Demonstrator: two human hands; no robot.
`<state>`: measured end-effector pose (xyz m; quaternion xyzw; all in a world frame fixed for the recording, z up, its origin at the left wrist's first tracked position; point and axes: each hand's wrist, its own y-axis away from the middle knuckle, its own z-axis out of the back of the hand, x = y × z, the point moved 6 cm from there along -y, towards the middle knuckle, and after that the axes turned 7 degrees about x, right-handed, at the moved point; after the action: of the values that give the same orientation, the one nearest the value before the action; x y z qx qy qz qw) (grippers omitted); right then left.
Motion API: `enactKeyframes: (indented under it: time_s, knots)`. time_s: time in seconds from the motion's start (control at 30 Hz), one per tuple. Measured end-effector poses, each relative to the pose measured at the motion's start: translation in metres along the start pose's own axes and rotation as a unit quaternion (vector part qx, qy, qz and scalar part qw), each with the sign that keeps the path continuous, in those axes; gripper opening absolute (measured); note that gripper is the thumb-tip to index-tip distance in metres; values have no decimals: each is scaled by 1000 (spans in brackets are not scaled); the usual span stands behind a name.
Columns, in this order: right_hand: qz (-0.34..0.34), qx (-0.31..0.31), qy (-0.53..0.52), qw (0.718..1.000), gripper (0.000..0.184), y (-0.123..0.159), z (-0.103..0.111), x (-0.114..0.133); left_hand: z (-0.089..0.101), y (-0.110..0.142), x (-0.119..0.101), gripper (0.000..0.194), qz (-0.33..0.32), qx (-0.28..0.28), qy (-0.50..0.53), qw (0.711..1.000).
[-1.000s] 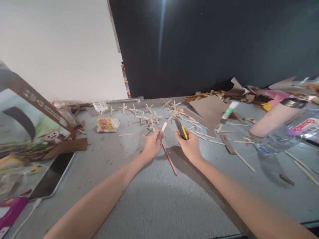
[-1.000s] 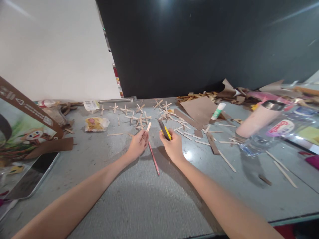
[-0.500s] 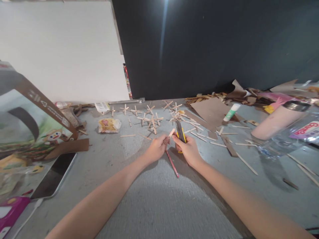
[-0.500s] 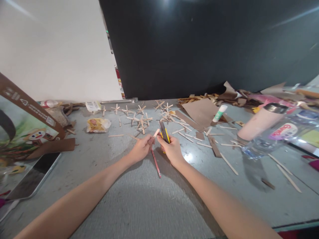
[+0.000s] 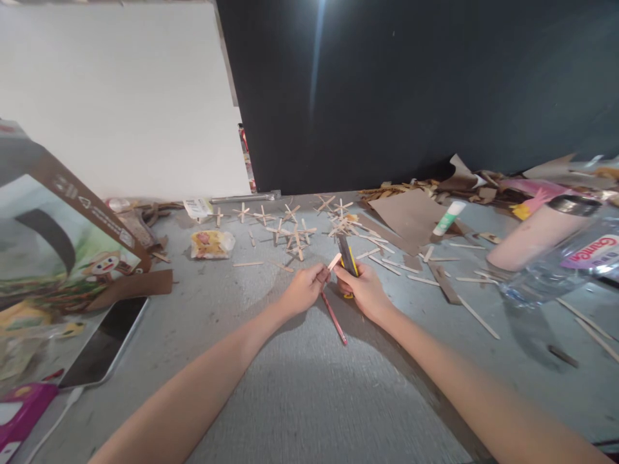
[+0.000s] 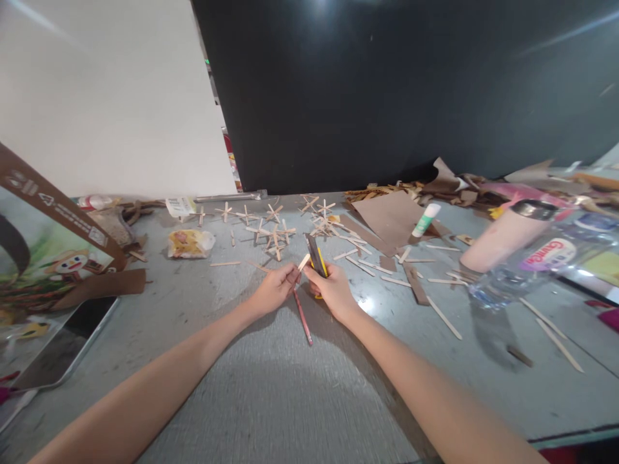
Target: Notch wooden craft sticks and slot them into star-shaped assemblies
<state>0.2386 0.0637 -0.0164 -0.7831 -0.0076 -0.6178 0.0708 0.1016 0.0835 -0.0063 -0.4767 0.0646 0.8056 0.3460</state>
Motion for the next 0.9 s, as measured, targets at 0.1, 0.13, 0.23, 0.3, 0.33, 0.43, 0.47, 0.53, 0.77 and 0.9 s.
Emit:
enactKeyframes:
  time_s: [0.1,0.13,0.23,0.3,0.33,0.43,0.47,0.53,0.77,0.9]
  knots:
    - [8,-1,43,999,49,1,3,4,1,0,-1,29,10,-3,0,1000]
    - [10,-1,55,998,49,1,3,5,1,-1,-2,28,13,-3,-1,1000]
    - [18,-2,76,997,53,2,3,8,2,-1,-3,24,12,-1,-1,1000]
    - [19,-1,87,996,56,2,3,8,2,-1,-4,23,4,1,1,1000]
    - [20,-1,93,995,57,2,3,8,2,-1,-4,22,1,2,1,1000]
    - [30,-3,117,993,58,2,4,7,0,-2,0,24,3,5,9,1000]
    - [34,-5,129,991,58,2,5,7,0,-2,1,26,5,6,16,1000]
    - [48,-13,164,985,55,3,7,9,-1,-2,3,32,8,6,39,999]
    - [153,-55,318,934,39,14,3,35,0,-4,5,42,12,-1,66,998]
    - [173,-49,340,923,32,16,-2,42,1,-4,6,40,22,-11,46,999]
